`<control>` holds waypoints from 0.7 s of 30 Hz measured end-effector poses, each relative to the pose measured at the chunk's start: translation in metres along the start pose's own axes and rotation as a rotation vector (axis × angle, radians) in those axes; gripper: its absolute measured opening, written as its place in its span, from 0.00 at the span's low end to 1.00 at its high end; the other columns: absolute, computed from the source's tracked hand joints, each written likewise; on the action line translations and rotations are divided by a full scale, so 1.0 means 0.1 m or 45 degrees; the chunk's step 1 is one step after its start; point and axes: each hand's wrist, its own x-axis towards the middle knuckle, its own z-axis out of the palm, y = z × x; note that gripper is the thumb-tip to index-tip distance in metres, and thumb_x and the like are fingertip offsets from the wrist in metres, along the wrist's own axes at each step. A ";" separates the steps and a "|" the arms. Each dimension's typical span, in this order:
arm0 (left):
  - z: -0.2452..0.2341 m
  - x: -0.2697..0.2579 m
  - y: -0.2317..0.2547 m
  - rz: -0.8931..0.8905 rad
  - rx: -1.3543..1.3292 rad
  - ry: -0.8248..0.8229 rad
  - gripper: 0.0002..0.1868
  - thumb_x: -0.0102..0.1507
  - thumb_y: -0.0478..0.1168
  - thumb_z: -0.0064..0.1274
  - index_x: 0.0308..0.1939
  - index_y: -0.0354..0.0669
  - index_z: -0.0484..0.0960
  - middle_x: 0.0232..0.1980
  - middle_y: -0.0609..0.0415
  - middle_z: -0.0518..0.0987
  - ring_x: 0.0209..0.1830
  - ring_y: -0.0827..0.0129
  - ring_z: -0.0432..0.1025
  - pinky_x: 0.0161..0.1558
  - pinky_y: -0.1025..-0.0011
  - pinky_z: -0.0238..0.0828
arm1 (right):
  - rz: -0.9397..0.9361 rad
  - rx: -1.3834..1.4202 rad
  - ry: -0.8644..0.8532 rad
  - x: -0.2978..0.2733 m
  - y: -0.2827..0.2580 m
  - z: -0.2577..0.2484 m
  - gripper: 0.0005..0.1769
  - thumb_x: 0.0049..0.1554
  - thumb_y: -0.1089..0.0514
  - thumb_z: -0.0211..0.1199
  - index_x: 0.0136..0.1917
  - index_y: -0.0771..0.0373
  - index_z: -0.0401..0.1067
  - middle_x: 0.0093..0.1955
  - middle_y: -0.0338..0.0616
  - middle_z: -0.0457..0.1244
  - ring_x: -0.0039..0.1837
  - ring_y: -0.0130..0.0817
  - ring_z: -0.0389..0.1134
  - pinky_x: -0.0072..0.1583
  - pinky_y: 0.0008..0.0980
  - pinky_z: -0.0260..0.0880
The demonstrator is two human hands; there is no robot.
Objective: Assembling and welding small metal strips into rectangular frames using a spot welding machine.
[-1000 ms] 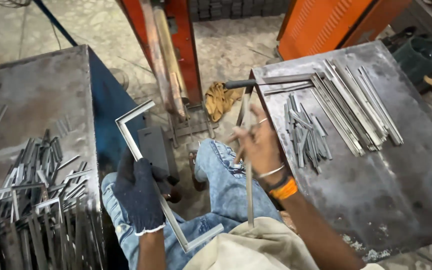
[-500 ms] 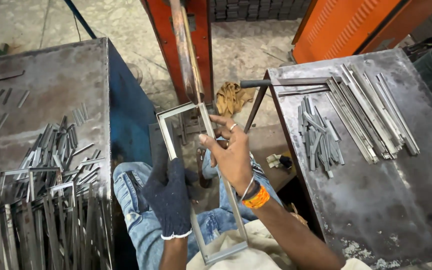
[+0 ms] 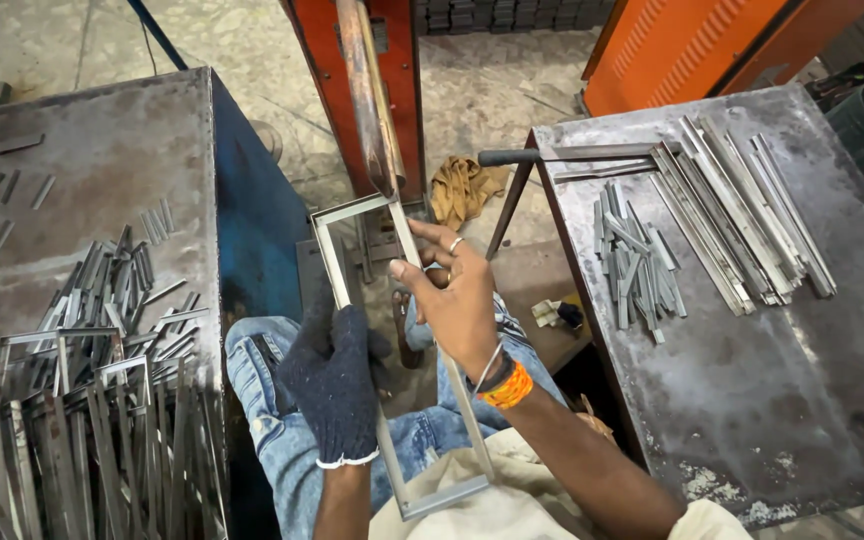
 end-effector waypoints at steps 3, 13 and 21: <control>-0.01 0.01 0.01 0.016 0.097 0.043 0.24 0.66 0.37 0.51 0.67 0.40 0.78 0.21 0.55 0.78 0.13 0.80 0.66 0.14 0.77 0.61 | 0.012 -0.012 -0.005 0.00 0.00 0.02 0.27 0.56 0.68 0.67 0.69 0.69 0.68 0.41 0.41 0.69 0.29 0.16 0.61 0.28 0.20 0.58; -0.03 0.03 -0.03 -0.060 0.032 0.032 0.25 0.64 0.38 0.52 0.67 0.39 0.77 0.21 0.55 0.78 0.13 0.79 0.66 0.13 0.76 0.61 | -0.002 -0.086 0.025 -0.01 0.00 0.04 0.26 0.56 0.68 0.66 0.68 0.67 0.69 0.42 0.38 0.70 0.33 0.13 0.64 0.29 0.19 0.58; -0.06 0.06 -0.10 -0.043 0.018 0.022 0.26 0.64 0.37 0.53 0.67 0.39 0.77 0.21 0.55 0.78 0.13 0.79 0.66 0.15 0.77 0.61 | 0.017 -0.063 0.024 -0.04 0.01 0.05 0.27 0.57 0.68 0.66 0.69 0.66 0.68 0.41 0.38 0.68 0.31 0.14 0.62 0.28 0.19 0.59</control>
